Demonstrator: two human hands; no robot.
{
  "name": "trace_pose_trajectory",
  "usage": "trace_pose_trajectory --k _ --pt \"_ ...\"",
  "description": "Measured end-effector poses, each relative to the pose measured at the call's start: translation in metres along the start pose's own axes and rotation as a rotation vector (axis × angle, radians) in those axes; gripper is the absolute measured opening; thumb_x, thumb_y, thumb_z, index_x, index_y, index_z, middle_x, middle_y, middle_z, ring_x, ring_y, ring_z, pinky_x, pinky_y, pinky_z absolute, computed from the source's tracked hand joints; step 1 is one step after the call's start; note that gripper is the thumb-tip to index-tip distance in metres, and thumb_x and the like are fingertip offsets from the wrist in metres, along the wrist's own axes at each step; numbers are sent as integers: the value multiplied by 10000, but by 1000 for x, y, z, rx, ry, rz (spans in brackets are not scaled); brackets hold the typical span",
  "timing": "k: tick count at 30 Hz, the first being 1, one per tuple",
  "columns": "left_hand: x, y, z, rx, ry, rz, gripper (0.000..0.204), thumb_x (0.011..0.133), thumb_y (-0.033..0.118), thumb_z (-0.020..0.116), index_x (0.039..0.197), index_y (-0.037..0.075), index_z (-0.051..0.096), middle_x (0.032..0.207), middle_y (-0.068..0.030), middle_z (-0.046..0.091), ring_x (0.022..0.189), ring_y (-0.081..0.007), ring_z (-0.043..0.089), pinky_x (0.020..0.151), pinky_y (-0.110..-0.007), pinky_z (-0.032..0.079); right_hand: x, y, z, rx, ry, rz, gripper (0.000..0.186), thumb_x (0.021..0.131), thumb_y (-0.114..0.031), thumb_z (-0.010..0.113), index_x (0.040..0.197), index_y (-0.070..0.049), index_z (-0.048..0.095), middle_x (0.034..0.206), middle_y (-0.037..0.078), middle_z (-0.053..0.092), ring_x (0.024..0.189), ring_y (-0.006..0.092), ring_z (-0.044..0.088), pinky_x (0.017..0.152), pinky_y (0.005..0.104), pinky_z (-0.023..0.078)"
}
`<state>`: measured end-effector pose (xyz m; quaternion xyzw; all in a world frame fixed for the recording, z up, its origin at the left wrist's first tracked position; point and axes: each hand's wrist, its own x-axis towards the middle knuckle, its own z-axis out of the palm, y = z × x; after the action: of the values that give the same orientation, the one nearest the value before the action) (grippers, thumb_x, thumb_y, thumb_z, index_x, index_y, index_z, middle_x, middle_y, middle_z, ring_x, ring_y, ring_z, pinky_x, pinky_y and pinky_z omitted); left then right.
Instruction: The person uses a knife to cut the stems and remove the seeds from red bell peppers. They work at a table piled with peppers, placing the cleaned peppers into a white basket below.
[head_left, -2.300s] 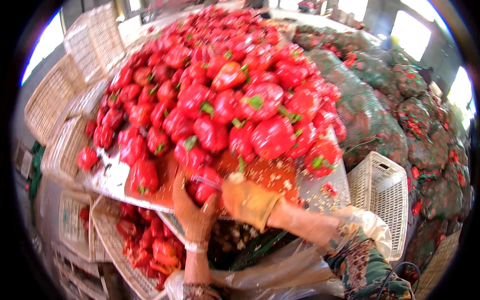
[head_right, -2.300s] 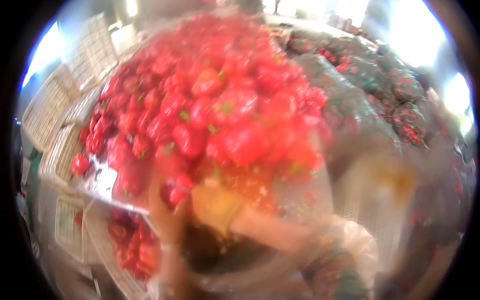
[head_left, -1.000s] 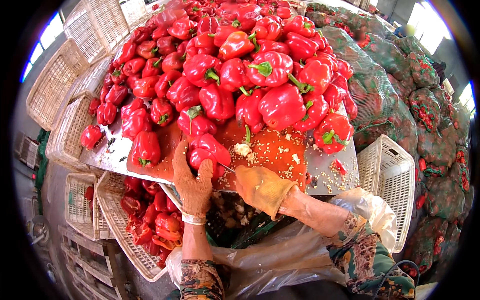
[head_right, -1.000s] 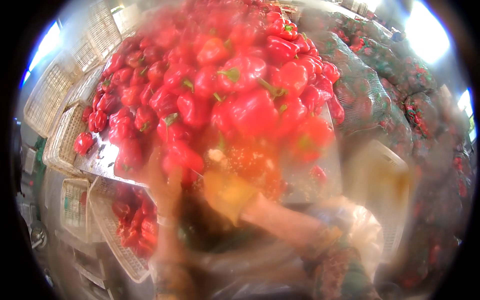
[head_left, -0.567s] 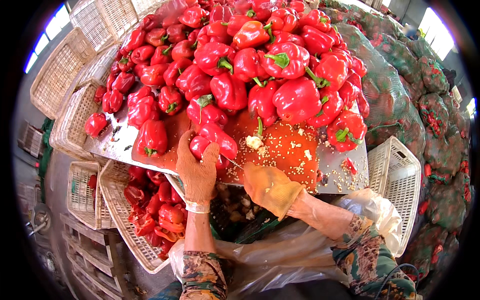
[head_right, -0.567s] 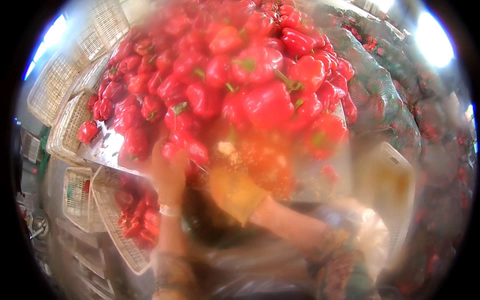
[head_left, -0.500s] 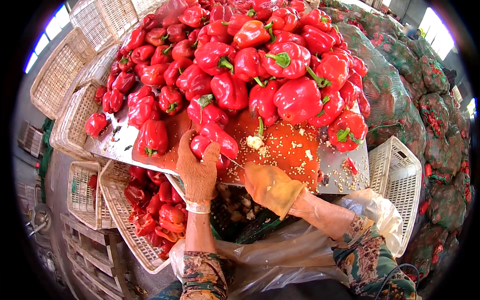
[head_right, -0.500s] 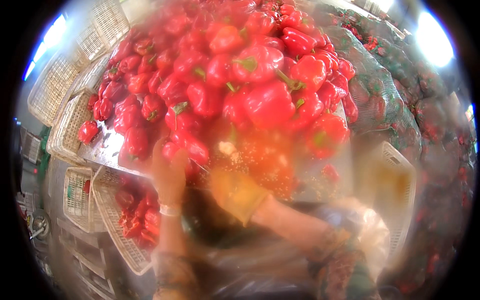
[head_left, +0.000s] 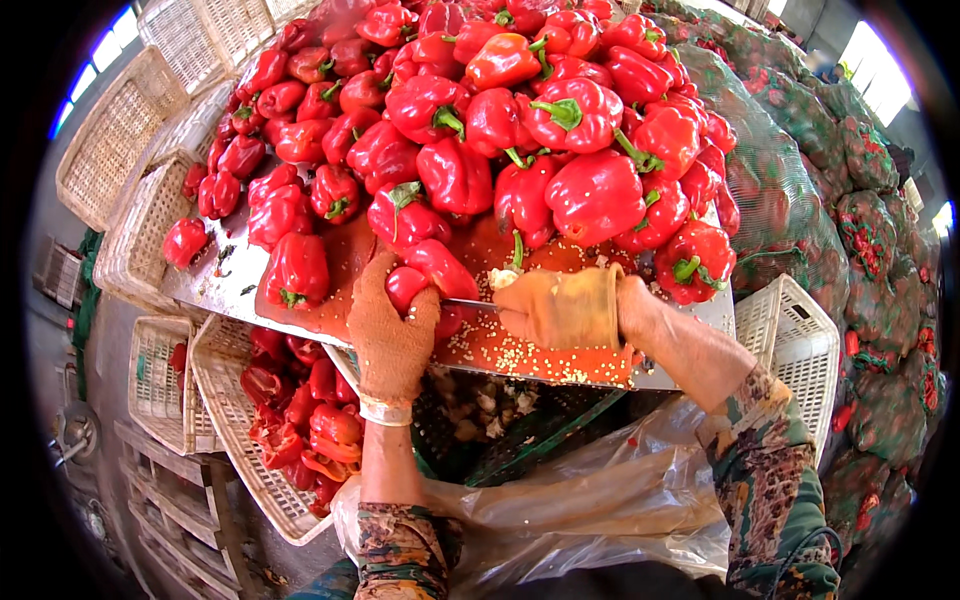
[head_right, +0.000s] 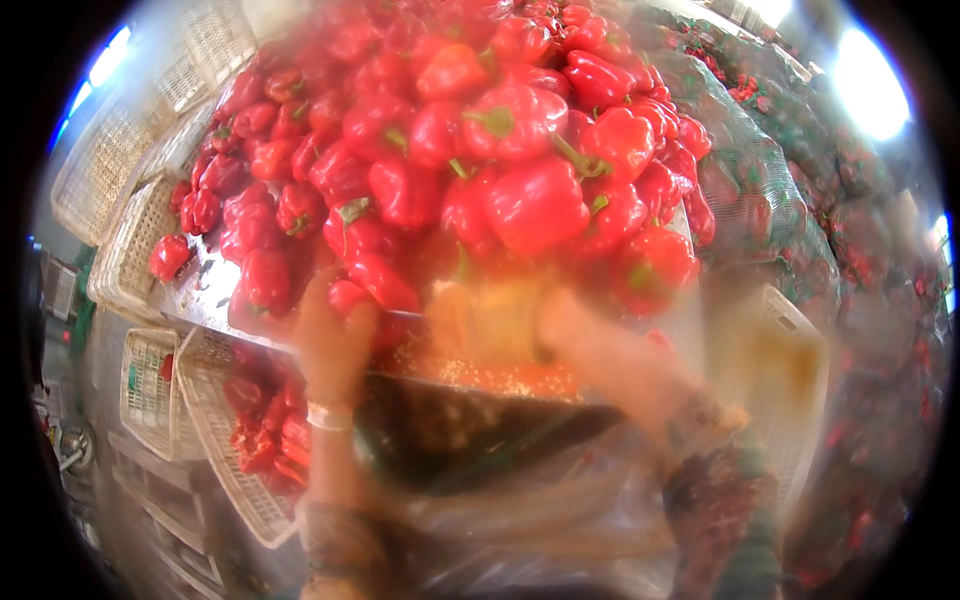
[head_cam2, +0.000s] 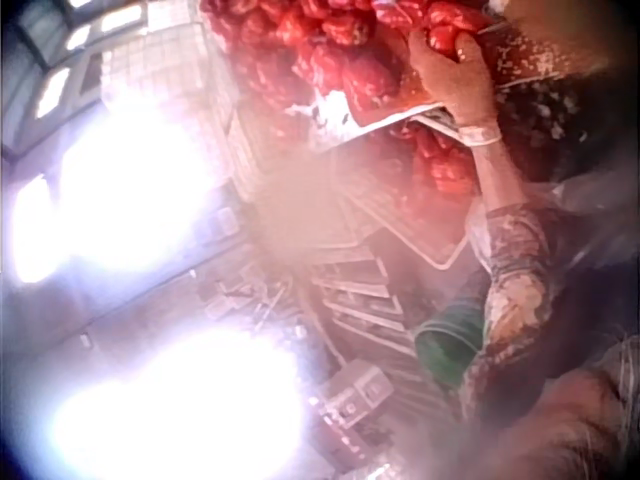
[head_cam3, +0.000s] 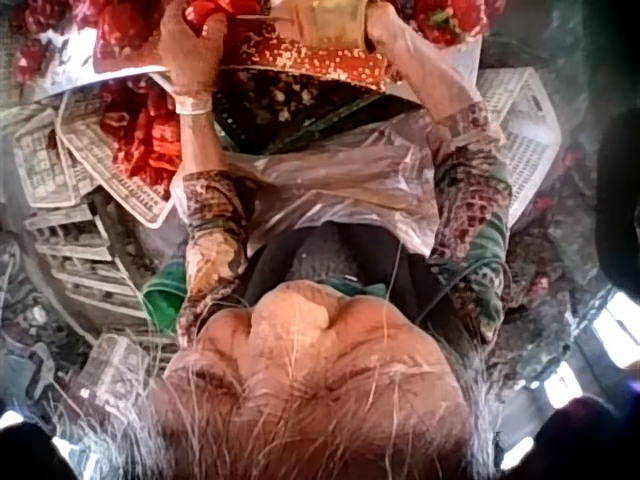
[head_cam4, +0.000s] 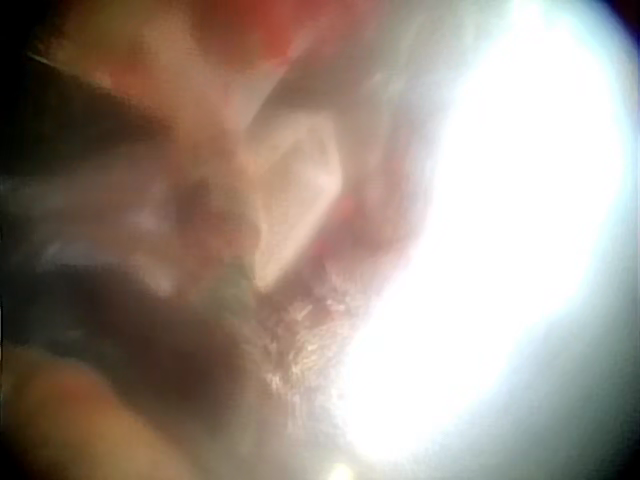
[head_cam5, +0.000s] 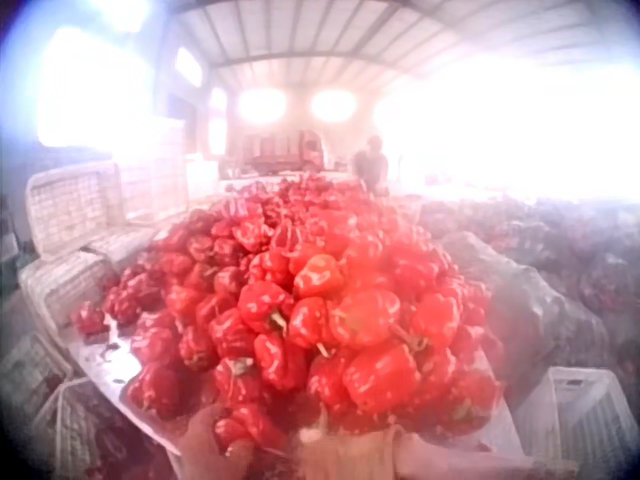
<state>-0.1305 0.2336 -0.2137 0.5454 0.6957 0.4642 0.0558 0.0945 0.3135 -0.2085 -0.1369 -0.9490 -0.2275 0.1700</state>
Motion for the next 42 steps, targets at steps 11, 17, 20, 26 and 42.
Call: trace_pose_trajectory --k 11,17,20,26,42 --pt "3 -16 -8 -338 -65 -149 452 819 110 708 1245 -16 622 1016 -150 697 936 -223 668 875 -357 536 7 -1 9 469 -115 196 152 951 -312 636 892 -179 680 667 82 619 564 296 658 458 431 485" --pt "2 -13 -6 -423 15 -306 408 831 123 704 1207 -21 638 1001 -153 705 931 -232 676 864 -355 539 3 -25 -34 833 21 627 184 947 -214 679 1006 -49 623 710 163 594 635 344 622 553 418 468" --pt "-3 0 -13 -370 -26 -290 401 830 125 710 1196 -24 640 995 -155 708 926 -232 680 857 -358 541 27 -32 -26 828 249 710 333 937 -318 722 1004 -11 610 770 172 597 661 342 613 595 415 490" --pt "-12 5 -12 -329 -34 -216 399 872 157 718 1220 -13 622 982 -180 708 925 -262 691 858 -377 538 52 -51 22 613 329 619 550 900 -473 728 1158 -15 566 913 205 661 840 452 651 665 479 529" --pt "-22 -1 -15 -255 -79 109 427 835 58 662 1256 20 605 1097 -145 671 994 -245 659 872 -363 537 58 -23 28 1333 320 988 425 907 -373 762 937 6 572 788 203 611 695 373 602 637 438 479"
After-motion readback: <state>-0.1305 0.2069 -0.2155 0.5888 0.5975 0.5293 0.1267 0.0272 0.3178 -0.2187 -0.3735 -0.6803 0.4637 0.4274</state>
